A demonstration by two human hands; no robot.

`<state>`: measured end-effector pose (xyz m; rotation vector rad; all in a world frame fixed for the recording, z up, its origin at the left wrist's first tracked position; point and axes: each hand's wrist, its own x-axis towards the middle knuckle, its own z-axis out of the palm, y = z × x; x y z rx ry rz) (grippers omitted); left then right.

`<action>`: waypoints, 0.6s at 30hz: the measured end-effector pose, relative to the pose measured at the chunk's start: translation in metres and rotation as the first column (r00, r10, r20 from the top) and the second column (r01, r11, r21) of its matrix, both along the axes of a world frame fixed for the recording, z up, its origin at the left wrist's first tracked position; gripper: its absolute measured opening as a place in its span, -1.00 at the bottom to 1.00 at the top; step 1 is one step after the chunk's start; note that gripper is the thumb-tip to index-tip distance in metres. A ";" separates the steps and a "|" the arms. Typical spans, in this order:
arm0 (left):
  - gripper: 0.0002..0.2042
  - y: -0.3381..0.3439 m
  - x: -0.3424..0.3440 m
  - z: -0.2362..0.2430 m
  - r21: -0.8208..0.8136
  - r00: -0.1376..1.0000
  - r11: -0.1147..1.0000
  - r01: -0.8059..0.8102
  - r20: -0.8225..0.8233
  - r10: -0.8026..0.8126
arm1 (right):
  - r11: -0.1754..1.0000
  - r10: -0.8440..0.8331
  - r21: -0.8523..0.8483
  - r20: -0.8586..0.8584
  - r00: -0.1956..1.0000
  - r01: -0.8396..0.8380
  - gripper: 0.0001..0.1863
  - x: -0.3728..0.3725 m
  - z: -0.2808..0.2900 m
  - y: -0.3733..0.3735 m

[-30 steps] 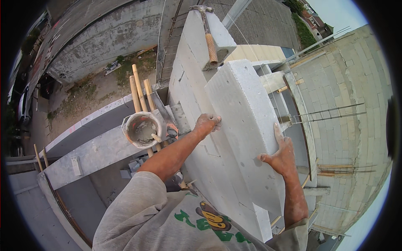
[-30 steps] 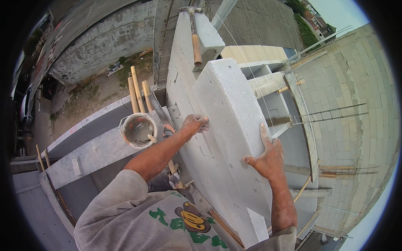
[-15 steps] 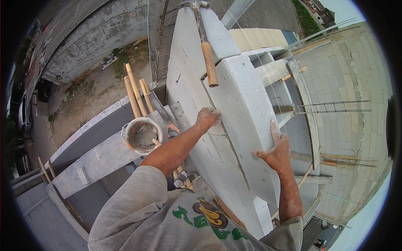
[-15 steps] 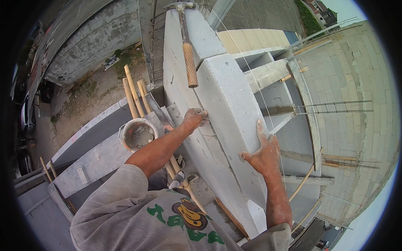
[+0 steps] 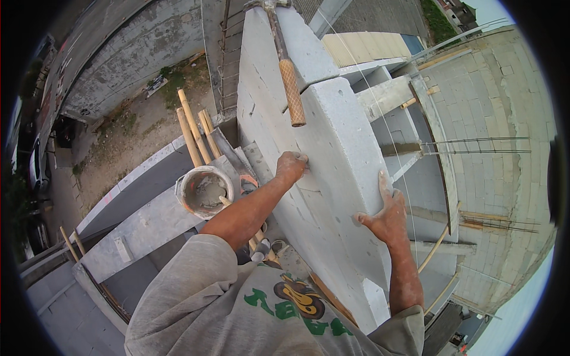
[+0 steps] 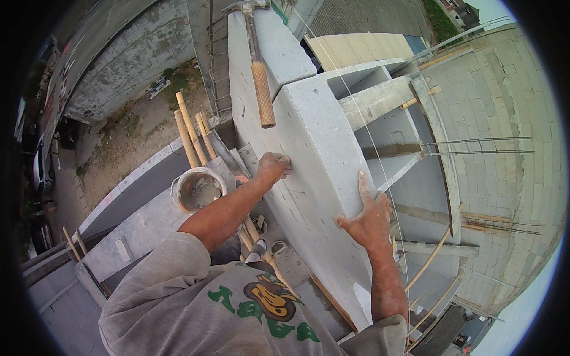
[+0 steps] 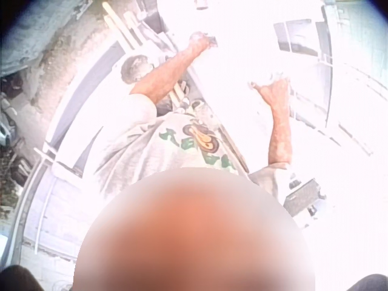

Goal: The person builds a wall section by applying mortar to lightweight concrete blocks with a trowel, then laying the blocks one by one.

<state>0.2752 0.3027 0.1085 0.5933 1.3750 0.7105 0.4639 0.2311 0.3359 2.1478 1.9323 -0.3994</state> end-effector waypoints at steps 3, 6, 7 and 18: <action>-0.76 -0.001 0.004 -0.005 -0.056 0.989 0.992 -0.114 0.084 0.118 | 1.000 0.012 0.008 0.029 0.999 -0.013 0.19 0.002 -0.003 -0.001; -0.76 0.000 0.009 -0.014 -0.036 0.989 0.989 -0.141 0.026 0.142 | 1.000 0.010 0.006 0.032 0.999 -0.010 0.19 0.001 -0.002 -0.002; -0.75 0.001 0.008 -0.013 -0.037 0.992 0.992 -0.121 0.032 0.123 | 1.000 0.007 0.000 0.024 1.000 -0.007 0.18 0.000 -0.002 -0.003; -0.72 0.010 0.002 -0.005 -0.074 0.999 0.996 -0.051 0.005 0.051 | 0.999 -0.006 0.041 0.031 1.000 0.005 0.11 0.001 -0.004 -0.007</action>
